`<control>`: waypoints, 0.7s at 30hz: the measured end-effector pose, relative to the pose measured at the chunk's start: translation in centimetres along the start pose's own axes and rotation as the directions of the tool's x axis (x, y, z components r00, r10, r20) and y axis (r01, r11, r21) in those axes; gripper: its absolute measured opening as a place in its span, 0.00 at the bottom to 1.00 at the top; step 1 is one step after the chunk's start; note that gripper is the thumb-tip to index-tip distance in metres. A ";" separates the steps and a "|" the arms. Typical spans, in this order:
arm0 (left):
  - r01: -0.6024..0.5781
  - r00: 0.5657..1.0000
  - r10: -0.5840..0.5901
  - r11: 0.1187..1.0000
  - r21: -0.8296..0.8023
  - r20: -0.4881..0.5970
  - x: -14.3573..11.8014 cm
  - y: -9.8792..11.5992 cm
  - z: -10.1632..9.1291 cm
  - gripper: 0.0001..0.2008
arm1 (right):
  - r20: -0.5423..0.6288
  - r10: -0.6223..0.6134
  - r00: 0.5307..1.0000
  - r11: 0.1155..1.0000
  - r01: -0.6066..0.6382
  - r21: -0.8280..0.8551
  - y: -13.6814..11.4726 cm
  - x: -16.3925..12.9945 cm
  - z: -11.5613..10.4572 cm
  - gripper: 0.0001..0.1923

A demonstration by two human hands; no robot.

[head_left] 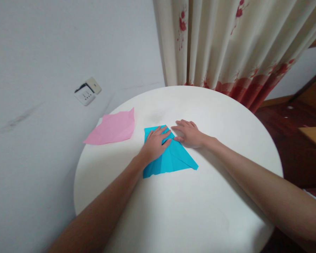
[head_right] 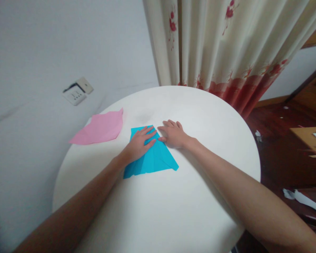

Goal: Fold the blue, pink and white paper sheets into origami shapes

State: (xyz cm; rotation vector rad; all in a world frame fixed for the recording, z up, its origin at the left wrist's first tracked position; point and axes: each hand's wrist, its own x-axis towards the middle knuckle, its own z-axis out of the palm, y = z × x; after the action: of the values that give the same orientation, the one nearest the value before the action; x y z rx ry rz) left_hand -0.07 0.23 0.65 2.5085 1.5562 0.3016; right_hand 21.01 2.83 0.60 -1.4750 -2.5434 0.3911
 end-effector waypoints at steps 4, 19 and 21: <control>-0.013 1.000 0.013 1.000 -0.014 -0.023 0.0 -0.1 0.1 0.23 | 0.001 0.004 1.000 1.000 -0.004 -0.001 0.0 0.0 -0.1 0.31; 0.006 1.000 -0.007 0.997 0.073 0.020 -0.2 0.3 0.4 0.28 | 0.004 0.002 1.000 1.000 -0.002 -0.002 -0.2 -0.2 -0.2 0.31; 0.004 1.000 -0.006 0.997 0.075 0.024 -0.2 0.3 0.4 0.28 | 0.003 0.005 1.000 1.000 -0.005 0.000 -0.2 -0.1 -0.2 0.31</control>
State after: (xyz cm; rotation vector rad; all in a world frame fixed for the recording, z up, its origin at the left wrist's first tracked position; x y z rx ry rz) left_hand 0.18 -0.06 0.35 2.5538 1.5929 0.2159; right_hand 21.01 2.66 0.86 -1.4816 -2.5431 0.3942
